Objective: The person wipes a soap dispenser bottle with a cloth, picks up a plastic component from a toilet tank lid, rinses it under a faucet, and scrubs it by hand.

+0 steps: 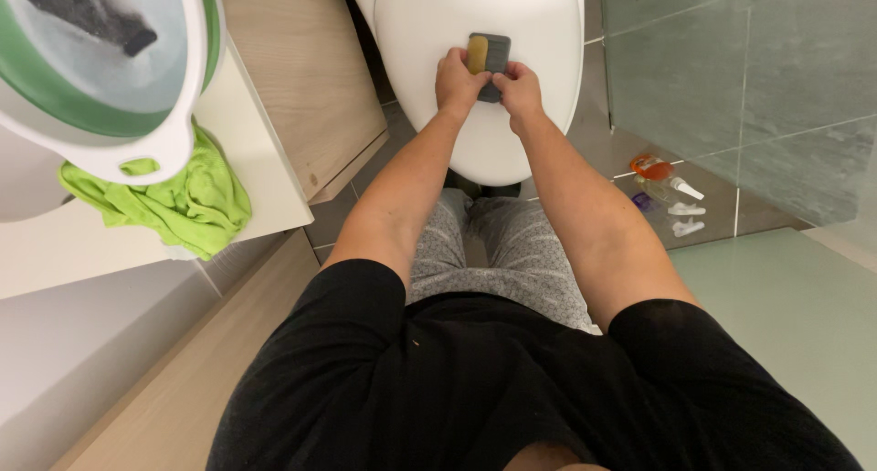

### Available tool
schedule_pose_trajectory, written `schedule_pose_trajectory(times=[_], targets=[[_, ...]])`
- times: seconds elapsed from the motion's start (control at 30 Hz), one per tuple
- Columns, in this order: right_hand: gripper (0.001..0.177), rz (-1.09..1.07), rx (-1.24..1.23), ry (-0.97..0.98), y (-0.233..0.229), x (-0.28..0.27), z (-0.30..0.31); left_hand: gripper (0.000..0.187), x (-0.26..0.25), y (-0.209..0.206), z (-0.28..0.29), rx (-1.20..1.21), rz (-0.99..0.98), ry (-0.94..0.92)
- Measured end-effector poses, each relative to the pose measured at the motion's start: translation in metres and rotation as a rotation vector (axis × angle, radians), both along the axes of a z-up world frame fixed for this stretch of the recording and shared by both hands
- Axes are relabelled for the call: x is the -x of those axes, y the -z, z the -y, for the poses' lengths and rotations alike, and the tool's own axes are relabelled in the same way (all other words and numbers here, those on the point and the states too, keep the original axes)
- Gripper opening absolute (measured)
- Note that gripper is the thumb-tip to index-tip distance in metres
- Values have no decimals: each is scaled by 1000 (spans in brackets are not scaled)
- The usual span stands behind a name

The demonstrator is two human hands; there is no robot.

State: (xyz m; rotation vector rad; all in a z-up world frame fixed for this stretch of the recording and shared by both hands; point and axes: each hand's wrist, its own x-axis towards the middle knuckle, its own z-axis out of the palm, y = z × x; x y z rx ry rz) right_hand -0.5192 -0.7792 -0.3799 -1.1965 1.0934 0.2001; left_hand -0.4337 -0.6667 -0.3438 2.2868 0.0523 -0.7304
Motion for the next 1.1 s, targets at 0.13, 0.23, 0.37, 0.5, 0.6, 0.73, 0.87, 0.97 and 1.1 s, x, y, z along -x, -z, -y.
schedule_pose_trajectory(times=[0.13,0.23,0.37,0.5,0.6,0.73,0.87,0.97,1.1], targets=[[20,130,-46,8,3,6,4,54,-1,3,-1,62,-87,32],[19,183,-67,63,10,12,7,49,-1,-1,-2,62,-49,64],[20,102,-40,138,11,23,22,48,-3,-7,0,-86,110,100],[21,80,-70,197,1,38,38,37,-1,-6,4,-329,235,308],[22,76,-85,215,-6,47,46,33,2,-4,6,-411,302,342],[20,144,-158,269,-26,55,53,50,1,-18,5,-405,290,371],[21,248,-238,308,-73,59,58,67,5,-44,-7,-205,254,270],[18,377,-285,305,-130,60,58,54,21,-70,-21,100,292,179],[14,479,-302,262,-237,53,49,41,45,-134,-38,476,17,-21]])
